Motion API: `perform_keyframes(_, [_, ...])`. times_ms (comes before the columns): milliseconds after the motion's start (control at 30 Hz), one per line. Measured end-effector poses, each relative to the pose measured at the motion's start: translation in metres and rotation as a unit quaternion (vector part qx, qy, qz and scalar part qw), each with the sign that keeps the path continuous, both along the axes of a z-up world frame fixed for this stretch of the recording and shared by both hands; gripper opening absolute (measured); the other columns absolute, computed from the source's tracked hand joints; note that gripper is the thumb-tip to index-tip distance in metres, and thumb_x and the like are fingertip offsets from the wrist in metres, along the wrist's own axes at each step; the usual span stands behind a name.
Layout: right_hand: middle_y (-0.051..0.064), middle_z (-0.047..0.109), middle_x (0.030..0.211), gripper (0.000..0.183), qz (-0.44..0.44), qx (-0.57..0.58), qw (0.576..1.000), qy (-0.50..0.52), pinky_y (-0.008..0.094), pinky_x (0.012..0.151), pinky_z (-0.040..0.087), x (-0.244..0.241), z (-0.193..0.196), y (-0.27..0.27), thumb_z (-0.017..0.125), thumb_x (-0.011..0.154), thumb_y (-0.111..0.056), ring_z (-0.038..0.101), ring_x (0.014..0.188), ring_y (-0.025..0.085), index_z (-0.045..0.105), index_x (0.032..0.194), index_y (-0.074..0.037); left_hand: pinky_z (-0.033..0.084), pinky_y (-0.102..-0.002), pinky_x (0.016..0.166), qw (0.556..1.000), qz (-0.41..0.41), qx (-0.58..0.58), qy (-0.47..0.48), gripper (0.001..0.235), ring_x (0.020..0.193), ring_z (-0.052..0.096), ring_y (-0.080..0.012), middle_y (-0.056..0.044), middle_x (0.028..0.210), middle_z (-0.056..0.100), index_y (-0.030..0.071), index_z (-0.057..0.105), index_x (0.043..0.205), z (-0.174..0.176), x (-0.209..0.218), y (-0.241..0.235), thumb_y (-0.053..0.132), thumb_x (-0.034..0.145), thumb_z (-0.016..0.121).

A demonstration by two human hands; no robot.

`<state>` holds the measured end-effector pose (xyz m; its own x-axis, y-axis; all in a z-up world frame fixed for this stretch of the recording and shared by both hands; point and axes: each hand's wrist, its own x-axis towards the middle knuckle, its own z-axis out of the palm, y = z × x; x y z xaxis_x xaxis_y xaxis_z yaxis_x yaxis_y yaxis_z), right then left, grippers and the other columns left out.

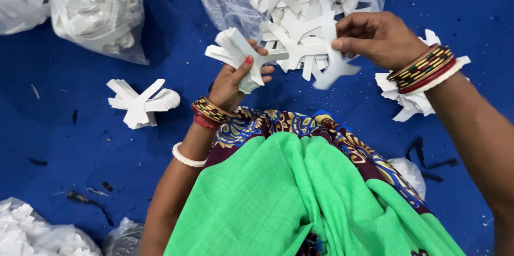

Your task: The person sorts and stacks white shoe components from bags onto a blue floor surface.

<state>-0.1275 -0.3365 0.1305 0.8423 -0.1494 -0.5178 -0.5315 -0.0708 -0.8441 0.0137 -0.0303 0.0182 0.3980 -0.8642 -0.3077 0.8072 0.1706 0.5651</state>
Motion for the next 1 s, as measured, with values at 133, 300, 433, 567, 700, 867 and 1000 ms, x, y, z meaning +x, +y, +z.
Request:
perform_keyframes(133, [0.01,0.074,0.107,0.039,0.048,-0.13,0.985,0.103,0.037,0.086,0.055,-0.044,-0.006,-0.051,0.071,0.095,-0.027,0.067,0.097,0.019,0.069,0.127,-0.003,0.063,-0.041,0.091,1.0,0.019,0.012,-0.003,0.043,0.108,0.071,-0.0274,-0.014,0.135,0.059,0.008,0.041,0.15,-0.01,0.007,0.01,0.016,0.11,0.055])
perform_keyframes(300, [0.019,0.071,0.125,0.053,0.202,-0.492,0.744,0.405,0.048,0.096,0.055,-0.104,-0.052,-0.096,0.075,0.094,-0.039,0.069,0.113,0.035,0.065,0.139,-0.012,0.064,-0.042,0.093,0.998,0.05,0.034,-0.01,0.042,0.11,0.071,-0.0279,-0.015,0.135,0.06,0.008,0.041,0.148,-0.006,0.019,0.019,0.016,0.109,0.056])
perform_keyframes(433, [0.021,0.073,0.117,0.039,0.143,-0.48,0.856,0.125,0.047,0.088,0.057,-0.068,-0.071,-0.056,0.073,0.096,-0.032,0.071,0.102,0.035,0.072,0.126,-0.007,0.064,-0.042,0.092,0.997,0.056,0.047,-0.008,0.042,0.109,0.071,-0.0272,-0.014,0.135,0.06,0.009,0.041,0.147,-0.003,0.018,0.02,0.016,0.108,0.056])
perform_keyframes(567, [0.02,0.071,0.104,0.027,0.132,-0.437,0.889,-0.027,0.046,0.081,0.057,0.012,-0.078,0.015,0.073,0.098,-0.026,0.071,0.091,0.034,0.072,0.114,-0.003,0.064,-0.042,0.092,0.998,0.057,0.031,-0.012,0.042,0.109,0.071,-0.0273,-0.014,0.135,0.06,0.009,0.042,0.147,-0.003,0.015,0.016,0.016,0.109,0.056])
perform_keyframes(700, [0.021,0.062,0.114,0.038,0.106,-0.566,0.814,-0.07,0.043,0.078,0.055,0.049,-0.096,0.037,0.082,0.078,-0.019,0.061,0.101,0.036,0.071,0.111,-0.005,0.064,-0.042,0.092,0.997,0.062,0.034,-0.006,0.042,0.108,0.071,-0.0269,-0.014,0.134,0.06,0.009,0.042,0.147,-0.009,0.013,0.02,0.016,0.108,0.057])
perform_keyframes(867, [0.014,0.062,0.11,0.027,0.175,-0.577,0.783,-0.153,0.042,0.093,0.051,0.036,-0.108,0.013,0.085,0.084,-0.018,0.057,0.107,0.033,0.068,0.103,-0.007,0.063,-0.042,0.091,0.997,0.07,0.036,0.005,0.041,0.108,0.071,-0.0267,-0.014,0.134,0.06,0.01,0.042,0.147,-0.009,0.014,0.023,0.015,0.108,0.056])
perform_keyframes(1000, [0.009,0.071,0.095,0.01,0.169,-0.551,0.809,-0.116,0.049,0.094,0.049,0.028,-0.075,-0.006,0.081,0.091,-0.011,0.063,0.101,0.033,0.072,0.095,-0.009,0.064,-0.041,0.091,0.997,0.075,0.037,-0.006,0.041,0.108,0.071,-0.0265,-0.014,0.134,0.06,0.009,0.042,0.147,-0.005,0.018,0.022,0.015,0.109,0.055])
